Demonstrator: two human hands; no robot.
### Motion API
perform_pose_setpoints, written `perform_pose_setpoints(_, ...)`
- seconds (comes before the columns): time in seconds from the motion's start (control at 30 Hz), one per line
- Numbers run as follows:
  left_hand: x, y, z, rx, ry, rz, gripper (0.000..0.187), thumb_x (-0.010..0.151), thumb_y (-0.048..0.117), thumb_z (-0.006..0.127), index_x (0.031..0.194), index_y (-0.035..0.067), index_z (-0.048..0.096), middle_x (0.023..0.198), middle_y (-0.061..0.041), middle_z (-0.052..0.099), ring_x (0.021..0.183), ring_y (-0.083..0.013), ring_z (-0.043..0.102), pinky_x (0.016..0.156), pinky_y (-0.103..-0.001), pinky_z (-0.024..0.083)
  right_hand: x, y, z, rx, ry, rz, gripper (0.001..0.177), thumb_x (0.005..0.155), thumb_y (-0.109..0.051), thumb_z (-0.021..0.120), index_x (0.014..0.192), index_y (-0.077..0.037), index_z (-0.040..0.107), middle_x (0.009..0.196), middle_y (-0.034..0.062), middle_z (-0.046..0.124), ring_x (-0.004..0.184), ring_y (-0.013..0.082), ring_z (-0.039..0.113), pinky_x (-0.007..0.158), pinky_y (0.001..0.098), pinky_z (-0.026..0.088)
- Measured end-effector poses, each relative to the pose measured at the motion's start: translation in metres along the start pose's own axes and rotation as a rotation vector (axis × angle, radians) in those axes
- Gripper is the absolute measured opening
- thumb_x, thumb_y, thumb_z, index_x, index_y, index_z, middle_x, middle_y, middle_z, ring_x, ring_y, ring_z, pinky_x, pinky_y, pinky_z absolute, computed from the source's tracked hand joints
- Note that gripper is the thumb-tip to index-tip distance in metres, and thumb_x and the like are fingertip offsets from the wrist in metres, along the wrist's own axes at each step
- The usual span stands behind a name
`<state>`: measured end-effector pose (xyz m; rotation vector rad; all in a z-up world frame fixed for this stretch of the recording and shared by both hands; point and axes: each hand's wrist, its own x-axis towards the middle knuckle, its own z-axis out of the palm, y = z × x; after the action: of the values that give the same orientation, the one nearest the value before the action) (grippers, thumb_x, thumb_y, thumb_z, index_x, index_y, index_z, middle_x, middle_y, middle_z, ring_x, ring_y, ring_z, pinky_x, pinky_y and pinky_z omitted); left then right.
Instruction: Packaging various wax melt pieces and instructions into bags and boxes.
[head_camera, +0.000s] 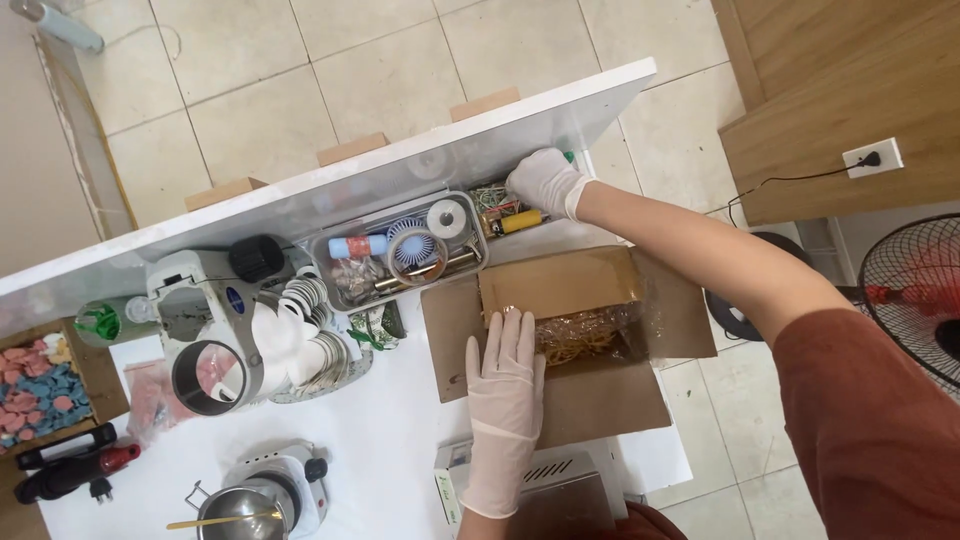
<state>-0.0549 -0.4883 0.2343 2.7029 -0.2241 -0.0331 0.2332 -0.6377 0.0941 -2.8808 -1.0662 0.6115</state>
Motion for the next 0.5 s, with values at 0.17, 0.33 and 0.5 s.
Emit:
perform_pose_setpoints(0.17,-0.001,0.000,-0.007,-0.010,-0.027,0.004,0.055,0.094,0.018,0.066,0.146,0.007,0.050,0.151,-0.011,0.052,0.143,-0.0310,0.044,0.116,-0.055,0.030,0.006,-0.012,0.002,-0.096,0.031,0.024,0.022,0.087,-0.034,0.070,0.083,-0.015,0.080,0.081,0.0131,0.075,0.080,0.0341,0.074,0.069,0.0464,0.057)
perform_pose_setpoints(0.33,-0.002,0.002,-0.005,-0.031,-0.064,-0.026,0.056,0.094,0.018,0.065,0.146,0.007,0.048,0.150,-0.012,0.051,0.142,-0.0318,0.044,0.116,-0.056,0.030,0.017,-0.010,0.028,-0.182,0.032,0.008,0.019,0.087,-0.028,0.070,0.083,-0.012,0.079,0.080,0.0132,0.075,0.077,0.0330,0.074,0.065,0.0457,0.058)
perform_pose_setpoints(0.5,-0.001,0.005,-0.012,-0.029,-0.064,-0.028,0.057,0.093,0.018,0.065,0.147,0.007,0.047,0.151,-0.012,0.050,0.142,-0.0327,0.043,0.115,-0.056,0.030,0.007,-0.015,-0.002,-0.123,0.007,0.050,0.012,0.084,-0.022,0.071,0.084,-0.015,0.080,0.080,0.0110,0.075,0.077,0.0325,0.073,0.065,0.0443,0.058)
